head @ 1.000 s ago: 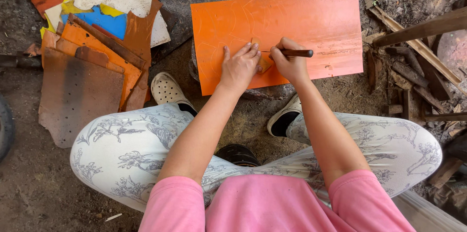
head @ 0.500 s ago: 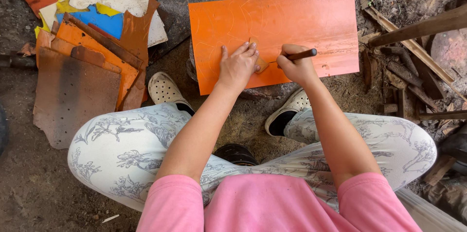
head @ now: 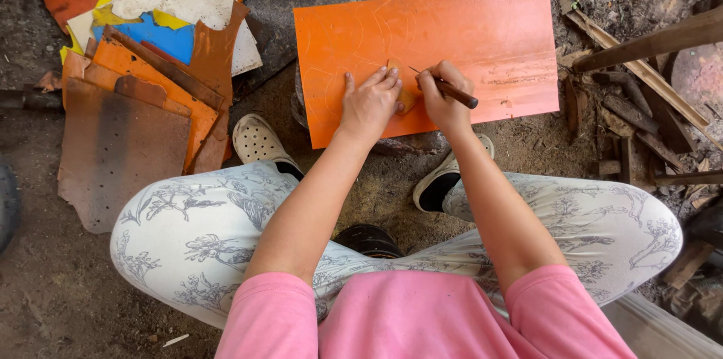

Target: The person uses a pointed tool to carve curved lines into an orange rectangular sheet placed on a stone surface. They repeatedly trace and deepen the carved patterns while seated on the ground.

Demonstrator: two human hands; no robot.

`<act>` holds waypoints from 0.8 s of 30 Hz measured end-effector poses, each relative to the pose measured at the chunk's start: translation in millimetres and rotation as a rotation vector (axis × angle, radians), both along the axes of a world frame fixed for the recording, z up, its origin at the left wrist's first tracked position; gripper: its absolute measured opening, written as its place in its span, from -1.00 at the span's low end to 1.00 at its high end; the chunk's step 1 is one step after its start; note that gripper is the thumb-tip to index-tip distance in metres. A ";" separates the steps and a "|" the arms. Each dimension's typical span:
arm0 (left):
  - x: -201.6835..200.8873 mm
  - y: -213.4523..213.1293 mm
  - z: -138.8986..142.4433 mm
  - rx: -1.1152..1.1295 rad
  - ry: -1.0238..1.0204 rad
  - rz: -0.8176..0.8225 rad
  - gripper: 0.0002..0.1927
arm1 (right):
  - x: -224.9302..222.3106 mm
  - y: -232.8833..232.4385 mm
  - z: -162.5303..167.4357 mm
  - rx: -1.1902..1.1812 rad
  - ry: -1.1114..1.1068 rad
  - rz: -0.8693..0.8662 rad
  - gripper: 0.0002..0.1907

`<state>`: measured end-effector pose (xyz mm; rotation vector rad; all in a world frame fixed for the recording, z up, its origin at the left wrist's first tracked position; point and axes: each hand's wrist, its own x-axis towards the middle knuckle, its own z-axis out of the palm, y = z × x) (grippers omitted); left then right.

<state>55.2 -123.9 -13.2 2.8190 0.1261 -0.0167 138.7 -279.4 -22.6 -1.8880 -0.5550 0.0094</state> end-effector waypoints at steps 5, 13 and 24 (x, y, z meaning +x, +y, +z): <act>-0.3 -1.3 1.2 -0.007 0.000 -0.011 -0.51 | -3.9 7.8 -1.9 -0.050 0.003 -0.046 -0.81; -1.5 -4.1 -5.2 -0.005 -0.046 0.000 -0.58 | -3.6 12.5 -1.9 -0.076 -0.107 -0.043 -0.79; 1.7 -0.7 9.0 -0.035 -0.038 0.004 -0.58 | 7.9 2.2 1.3 -0.129 0.072 0.110 -0.76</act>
